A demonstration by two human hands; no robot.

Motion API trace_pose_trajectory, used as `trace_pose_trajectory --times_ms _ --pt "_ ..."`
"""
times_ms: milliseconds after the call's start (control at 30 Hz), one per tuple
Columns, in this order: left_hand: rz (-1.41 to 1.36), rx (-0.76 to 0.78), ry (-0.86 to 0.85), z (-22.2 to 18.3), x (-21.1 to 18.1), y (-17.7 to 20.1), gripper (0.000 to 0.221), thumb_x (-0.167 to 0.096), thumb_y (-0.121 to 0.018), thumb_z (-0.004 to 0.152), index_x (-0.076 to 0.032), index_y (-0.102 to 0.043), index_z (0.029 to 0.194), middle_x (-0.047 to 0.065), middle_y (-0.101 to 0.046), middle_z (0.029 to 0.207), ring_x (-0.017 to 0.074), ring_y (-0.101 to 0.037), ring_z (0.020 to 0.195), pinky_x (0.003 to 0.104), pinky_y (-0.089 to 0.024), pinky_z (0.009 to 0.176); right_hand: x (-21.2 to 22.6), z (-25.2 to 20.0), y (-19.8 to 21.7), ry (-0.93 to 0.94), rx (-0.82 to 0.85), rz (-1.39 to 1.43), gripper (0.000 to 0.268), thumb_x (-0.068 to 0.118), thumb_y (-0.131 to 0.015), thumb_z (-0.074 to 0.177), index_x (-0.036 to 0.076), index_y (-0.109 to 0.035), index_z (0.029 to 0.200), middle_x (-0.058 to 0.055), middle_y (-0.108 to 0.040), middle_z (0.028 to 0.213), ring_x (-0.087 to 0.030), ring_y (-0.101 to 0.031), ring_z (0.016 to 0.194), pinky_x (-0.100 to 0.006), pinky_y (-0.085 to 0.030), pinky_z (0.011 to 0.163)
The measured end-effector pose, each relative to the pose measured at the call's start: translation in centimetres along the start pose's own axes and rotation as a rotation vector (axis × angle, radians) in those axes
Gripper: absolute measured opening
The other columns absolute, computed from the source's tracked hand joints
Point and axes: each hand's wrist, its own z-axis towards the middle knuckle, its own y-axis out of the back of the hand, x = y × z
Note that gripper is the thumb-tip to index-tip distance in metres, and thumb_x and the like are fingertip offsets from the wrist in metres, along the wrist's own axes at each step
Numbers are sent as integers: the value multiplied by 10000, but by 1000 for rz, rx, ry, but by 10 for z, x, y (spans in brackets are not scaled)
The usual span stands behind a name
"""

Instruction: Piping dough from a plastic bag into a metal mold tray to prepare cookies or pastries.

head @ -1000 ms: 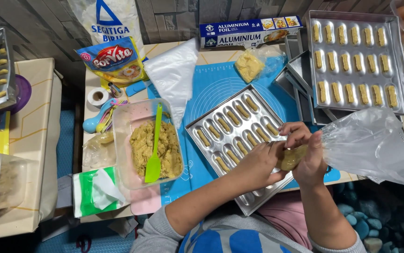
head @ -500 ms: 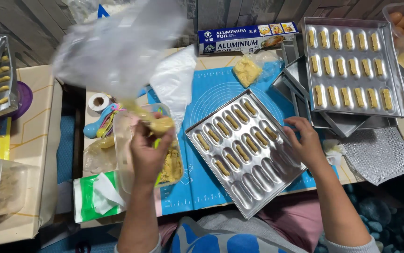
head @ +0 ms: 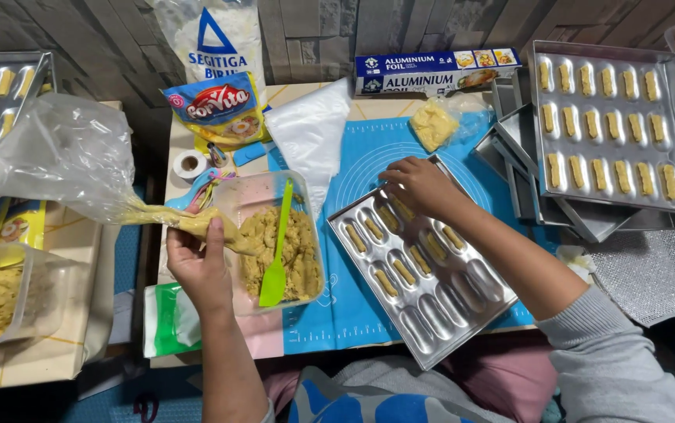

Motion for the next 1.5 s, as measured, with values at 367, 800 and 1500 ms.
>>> trace_pose_trajectory --times_ms 367,800,1500 --pt "4 22 13 -3 1 -2 409 -164 -771 970 -37 -578 1308 111 -640 1226 161 -617 1116 364 -570 952 -8 21 19 26 232 86 81 199 -684 945 157 -723 1002 -58 -740 860 -309 -731 914 -467 -552 871" --pt "-9 41 72 -5 -18 -2 321 -153 -726 970 -79 -603 1257 84 -679 1195 165 -656 1120 272 -556 987 20 -18 222 -690 280 163 391 297 -560 1035 141 -652 1382 -144 -694 1316 -345 -672 1120 -507 -564 981" --pt "-1 82 108 -4 -19 -3 327 -148 -724 971 -71 -602 1264 73 -667 1203 161 -647 1125 268 -544 1000 100 -242 37 -1263 -1060 1210 319 68 -577 1035 31 -617 1349 -115 -705 1135 -207 -701 969 -328 -611 905"
